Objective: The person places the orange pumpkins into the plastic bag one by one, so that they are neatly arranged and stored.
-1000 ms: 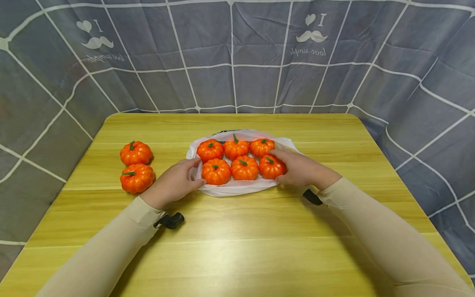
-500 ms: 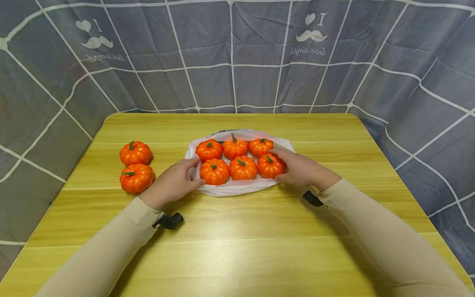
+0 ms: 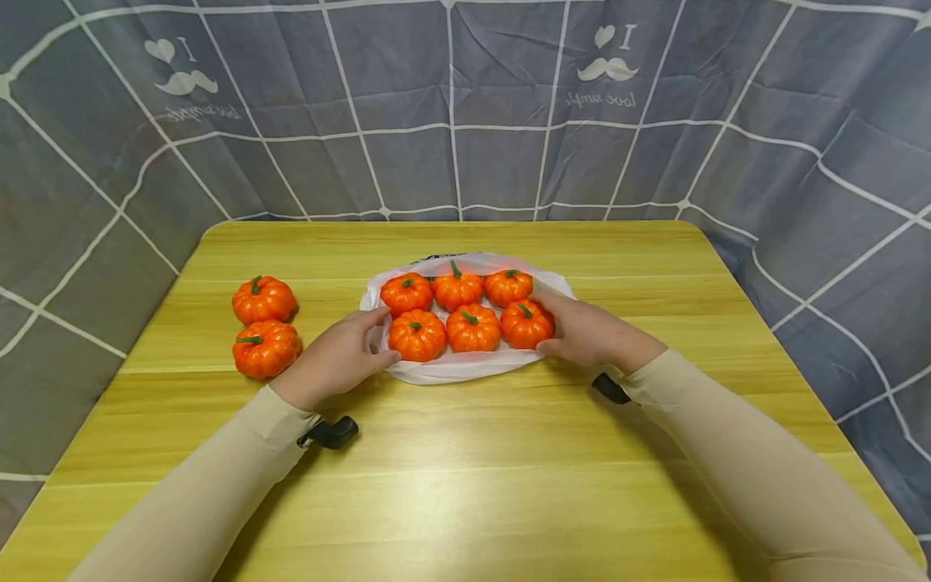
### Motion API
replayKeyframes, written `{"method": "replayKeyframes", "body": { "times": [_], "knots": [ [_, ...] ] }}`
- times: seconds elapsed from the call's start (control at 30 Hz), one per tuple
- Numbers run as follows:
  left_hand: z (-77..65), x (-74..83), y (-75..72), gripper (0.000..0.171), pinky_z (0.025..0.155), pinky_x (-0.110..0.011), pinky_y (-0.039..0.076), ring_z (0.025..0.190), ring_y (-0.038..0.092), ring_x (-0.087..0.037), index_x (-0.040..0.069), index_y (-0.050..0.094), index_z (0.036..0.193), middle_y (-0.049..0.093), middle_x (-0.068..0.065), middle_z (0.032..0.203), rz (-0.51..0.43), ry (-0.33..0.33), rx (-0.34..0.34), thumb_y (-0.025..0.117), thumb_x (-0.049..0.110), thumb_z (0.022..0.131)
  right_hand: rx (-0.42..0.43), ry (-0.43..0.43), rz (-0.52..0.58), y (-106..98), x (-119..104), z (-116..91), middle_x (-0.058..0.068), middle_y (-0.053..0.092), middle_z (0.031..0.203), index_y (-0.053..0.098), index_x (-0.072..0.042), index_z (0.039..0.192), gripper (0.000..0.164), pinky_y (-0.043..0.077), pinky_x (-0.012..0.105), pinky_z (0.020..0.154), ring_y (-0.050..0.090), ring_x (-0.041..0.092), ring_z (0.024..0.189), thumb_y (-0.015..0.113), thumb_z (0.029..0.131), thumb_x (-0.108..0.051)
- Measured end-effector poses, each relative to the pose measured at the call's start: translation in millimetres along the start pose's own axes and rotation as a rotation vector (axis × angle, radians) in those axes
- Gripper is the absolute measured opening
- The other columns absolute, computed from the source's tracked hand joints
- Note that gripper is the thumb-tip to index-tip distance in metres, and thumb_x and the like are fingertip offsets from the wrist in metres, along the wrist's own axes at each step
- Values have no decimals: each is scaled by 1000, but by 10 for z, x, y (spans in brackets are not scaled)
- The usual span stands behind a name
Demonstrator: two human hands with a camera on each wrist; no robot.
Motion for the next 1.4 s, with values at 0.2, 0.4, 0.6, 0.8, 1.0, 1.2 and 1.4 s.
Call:
{"method": "replayKeyframes", "body": {
  "times": [0.2, 0.4, 0.6, 0.8, 1.0, 1.2, 1.4],
  "knots": [
    [4, 3, -1, 79, 122, -59, 39, 146, 49, -41, -4, 39, 159, 51, -23, 158, 5, 3, -1, 73, 31, 97, -9, 5, -44, -3, -15, -17, 28, 57, 150, 29, -7, 165, 87, 44, 59, 117, 62, 45, 130, 77, 95, -22],
    [-4, 15, 1, 80, 122, -59, 38, 146, 48, -42, -3, 39, 160, 50, -23, 159, 13, -7, -5, 73, 33, 97, -8, 13, -79, -7, -17, -22, 27, 55, 153, 28, -8, 166, 88, 45, 59, 117, 61, 44, 132, 77, 95, -25],
    [10, -12, 12, 82, 123, -59, 38, 147, 48, -41, -3, 38, 160, 50, -22, 159, 12, -18, -5, 74, 34, 96, -18, 43, -102, -4, -31, -22, 27, 47, 160, 27, -6, 166, 89, 42, 58, 119, 55, 46, 139, 77, 96, -27],
    [-3, -11, 7, 83, 123, -59, 38, 147, 48, -41, -3, 38, 160, 49, -22, 159, 13, -20, -9, 74, 35, 96, 18, 37, -154, -33, -90, -46, 28, 42, 163, 30, -2, 164, 89, 39, 57, 123, 48, 45, 146, 78, 94, -29],
    [-14, -14, 1, 82, 123, -59, 38, 146, 48, -40, -2, 37, 161, 50, -21, 159, 6, -21, -7, 73, 34, 96, 100, 37, -132, -132, -151, -112, 23, 37, 167, 30, -5, 165, 87, 35, 57, 125, 40, 43, 153, 76, 95, -28],
    [-2, -13, 4, 83, 122, -59, 39, 144, 50, -40, -3, 37, 161, 51, -22, 158, -1, -13, -5, 74, 34, 96, 232, 10, -59, -294, -176, -215, 20, 49, 160, 42, -7, 160, 72, 43, 58, 119, 51, 41, 143, 72, 98, -25],
    [-24, -1, -14, 83, 123, -59, 37, 147, 48, -39, -2, 36, 162, 48, -21, 160, -13, -25, -12, 74, 33, 96, 520, -36, -27, -521, -109, -367, 24, 63, 134, 69, 1, 129, 35, 41, 59, 110, 51, 47, 127, 71, 96, -13]
  ]
}}
Point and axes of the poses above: each hand's wrist, its own z-axis towards the middle knuckle, its own y-axis out of the palm, x = y × z, the point moved 7 cm from there along z, towards the middle knuckle
